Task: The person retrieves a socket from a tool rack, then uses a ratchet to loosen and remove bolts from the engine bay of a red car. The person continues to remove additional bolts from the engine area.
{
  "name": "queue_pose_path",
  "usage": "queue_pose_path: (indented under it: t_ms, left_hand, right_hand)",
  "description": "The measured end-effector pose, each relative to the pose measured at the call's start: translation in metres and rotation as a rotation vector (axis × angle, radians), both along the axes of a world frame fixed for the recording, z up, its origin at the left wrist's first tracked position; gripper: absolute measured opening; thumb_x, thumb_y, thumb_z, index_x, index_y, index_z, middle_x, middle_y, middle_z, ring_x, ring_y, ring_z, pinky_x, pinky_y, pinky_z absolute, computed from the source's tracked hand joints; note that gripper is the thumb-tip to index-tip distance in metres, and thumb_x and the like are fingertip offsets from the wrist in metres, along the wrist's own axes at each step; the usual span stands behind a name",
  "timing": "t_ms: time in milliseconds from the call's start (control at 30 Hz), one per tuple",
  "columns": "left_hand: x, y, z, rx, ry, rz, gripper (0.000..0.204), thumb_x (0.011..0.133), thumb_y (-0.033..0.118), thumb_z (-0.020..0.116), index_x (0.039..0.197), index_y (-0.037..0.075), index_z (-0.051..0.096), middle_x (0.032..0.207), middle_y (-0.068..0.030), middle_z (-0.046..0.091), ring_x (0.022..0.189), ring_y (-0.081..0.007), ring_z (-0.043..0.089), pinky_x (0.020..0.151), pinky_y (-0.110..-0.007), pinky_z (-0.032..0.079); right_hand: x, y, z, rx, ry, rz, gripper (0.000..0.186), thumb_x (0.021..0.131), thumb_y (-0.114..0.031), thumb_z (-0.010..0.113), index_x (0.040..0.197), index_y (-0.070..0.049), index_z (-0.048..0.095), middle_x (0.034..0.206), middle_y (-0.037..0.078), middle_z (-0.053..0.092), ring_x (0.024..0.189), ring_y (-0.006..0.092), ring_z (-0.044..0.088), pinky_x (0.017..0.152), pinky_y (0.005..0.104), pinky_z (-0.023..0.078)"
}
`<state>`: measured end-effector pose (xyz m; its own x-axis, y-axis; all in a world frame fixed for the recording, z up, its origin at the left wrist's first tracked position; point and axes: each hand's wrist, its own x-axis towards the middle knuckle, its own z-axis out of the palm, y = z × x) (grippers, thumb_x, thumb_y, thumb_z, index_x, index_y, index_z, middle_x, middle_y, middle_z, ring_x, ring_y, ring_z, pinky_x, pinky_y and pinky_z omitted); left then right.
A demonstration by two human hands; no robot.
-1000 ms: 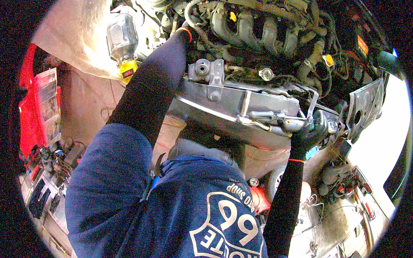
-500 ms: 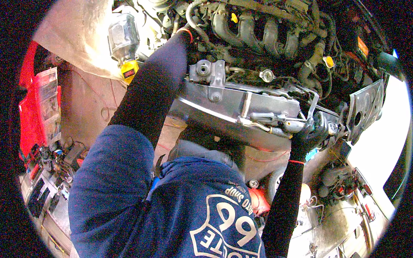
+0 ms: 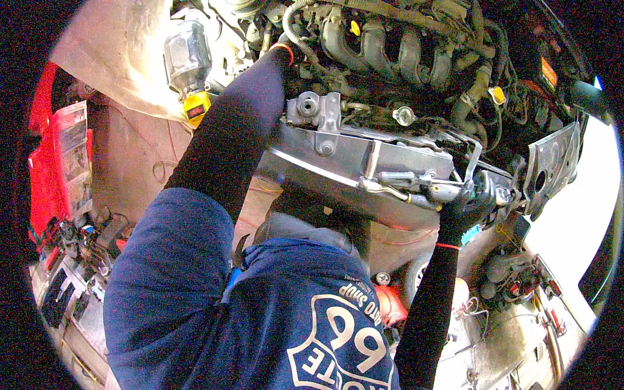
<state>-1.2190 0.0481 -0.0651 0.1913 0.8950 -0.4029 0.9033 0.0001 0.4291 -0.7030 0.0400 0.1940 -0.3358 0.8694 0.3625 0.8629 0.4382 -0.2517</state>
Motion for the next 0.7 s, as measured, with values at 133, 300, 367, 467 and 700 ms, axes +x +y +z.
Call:
queue_pose_path:
  t_ms: [133,300,367,467,700]
  left_hand:
    - [0.002,0.001,0.005,0.003,0.013,-0.037,0.031,0.079,0.038,0.072,0.087,0.009,0.076,0.085,-0.0145,0.073,0.077,-0.0298,0.07,0.07,-0.042,0.056]
    - [0.013,-0.005,0.011,0.01,0.03,-0.085,0.031,0.079,0.038,0.072,0.087,0.009,0.076,0.085,-0.0146,0.073,0.076,-0.0299,0.07,0.07,-0.042,0.056]
    - [0.015,-0.005,0.014,0.013,0.04,-0.105,0.031,0.079,0.039,0.072,0.087,0.009,0.076,0.085,-0.0147,0.073,0.076,-0.03,0.07,0.07,-0.042,0.056]
    - [0.014,-0.003,0.019,0.019,0.053,-0.137,0.031,0.079,0.039,0.072,0.087,0.009,0.076,0.085,-0.0147,0.073,0.076,-0.03,0.07,0.07,-0.042,0.056]
    - [0.013,-0.001,0.025,0.023,0.086,-0.213,0.032,0.079,0.039,0.073,0.087,0.008,0.076,0.084,-0.0149,0.073,0.075,-0.0302,0.07,0.069,-0.042,0.056]
  right_hand:
    - [0.003,0.0,-0.002,0.034,-0.036,-0.002,0.034,0.098,-0.025,0.057,0.119,0.001,0.061,0.123,0.018,0.062,0.118,0.0347,0.054,0.106,0.0501,0.037]
    - [0.006,0.001,-0.002,0.016,-0.018,0.005,0.035,0.098,-0.022,0.057,0.122,0.003,0.06,0.124,0.018,0.062,0.113,0.0322,0.058,0.101,0.0459,0.043]
    - [0.005,0.001,-0.001,0.026,-0.017,0.018,0.035,0.098,-0.022,0.057,0.122,0.003,0.06,0.124,0.018,0.062,0.113,0.0325,0.058,0.101,0.0461,0.043]
    - [0.004,0.002,0.0,0.048,-0.067,0.033,0.035,0.098,-0.022,0.057,0.122,0.003,0.06,0.123,0.018,0.062,0.113,0.0326,0.058,0.102,0.0463,0.042]
    - [0.003,0.001,0.002,0.066,-0.08,0.044,0.035,0.098,-0.023,0.055,0.122,0.001,0.061,0.124,0.016,0.063,0.114,0.0326,0.057,0.103,0.0464,0.04]
